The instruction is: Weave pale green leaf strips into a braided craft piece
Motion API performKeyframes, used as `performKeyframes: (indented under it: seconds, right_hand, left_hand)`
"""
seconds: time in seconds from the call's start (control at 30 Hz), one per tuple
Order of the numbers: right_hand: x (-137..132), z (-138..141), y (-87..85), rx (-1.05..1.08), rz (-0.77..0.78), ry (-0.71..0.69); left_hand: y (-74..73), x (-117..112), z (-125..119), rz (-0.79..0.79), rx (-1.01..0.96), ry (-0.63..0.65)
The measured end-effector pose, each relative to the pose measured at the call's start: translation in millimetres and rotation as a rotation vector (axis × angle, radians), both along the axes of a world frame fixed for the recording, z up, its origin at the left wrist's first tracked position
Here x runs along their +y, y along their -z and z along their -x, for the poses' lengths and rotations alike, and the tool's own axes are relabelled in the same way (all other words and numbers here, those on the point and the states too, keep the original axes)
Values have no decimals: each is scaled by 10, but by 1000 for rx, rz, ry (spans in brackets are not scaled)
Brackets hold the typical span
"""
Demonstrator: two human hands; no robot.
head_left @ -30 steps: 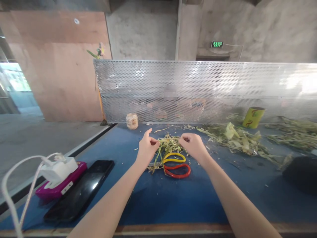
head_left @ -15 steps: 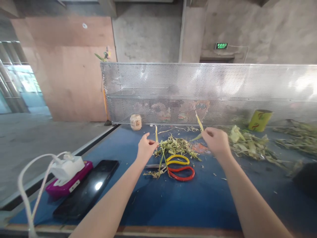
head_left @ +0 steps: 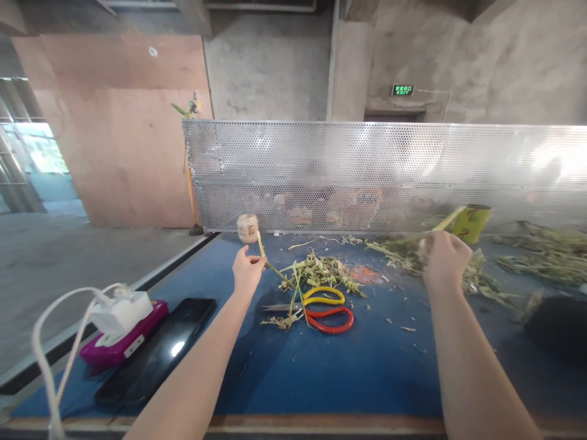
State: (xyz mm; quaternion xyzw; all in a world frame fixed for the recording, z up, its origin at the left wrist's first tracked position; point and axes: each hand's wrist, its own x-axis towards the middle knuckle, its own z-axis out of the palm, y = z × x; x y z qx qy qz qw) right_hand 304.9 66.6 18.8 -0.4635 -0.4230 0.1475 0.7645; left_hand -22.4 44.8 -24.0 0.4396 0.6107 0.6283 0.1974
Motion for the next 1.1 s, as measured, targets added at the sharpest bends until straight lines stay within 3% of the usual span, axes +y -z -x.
performKeyframes:
  seconds: [0.03,0.1,0.2,0.27,0.3,0.37,0.53,0.8,1.1]
  right_hand:
    - [6,-15,-13,131,-40,-60]
    - [-4,11,-38,178,-2,-302]
    - [-66,191,-31,-157,327,-917]
    - [-112,381,18,-328,407,-1168]
    - [-129,485,55,-361,407,-1218]
    - [-152,687,142,-423,444,-1259]
    - [-174,992,322,-511,471,-1188]
    - [-160,1019,365,-537,505,-1121]
    - [-154,1049,386,-442,545,-1137]
  left_hand:
    - [-14,-5,-21,1,-20,21]
    - [-44,-25,-104,5,-50,105]
    - [-84,-87,-289,40,-55,285]
    - [-96,-136,-404,73,-46,381]
    - [-96,-157,-450,83,-38,413]
    - [-81,-183,-519,88,-15,461]
    - [3,-169,-605,75,2,514]
    - [-6,-225,-678,51,-25,549]
    - [-23,-236,-717,101,-277,569]
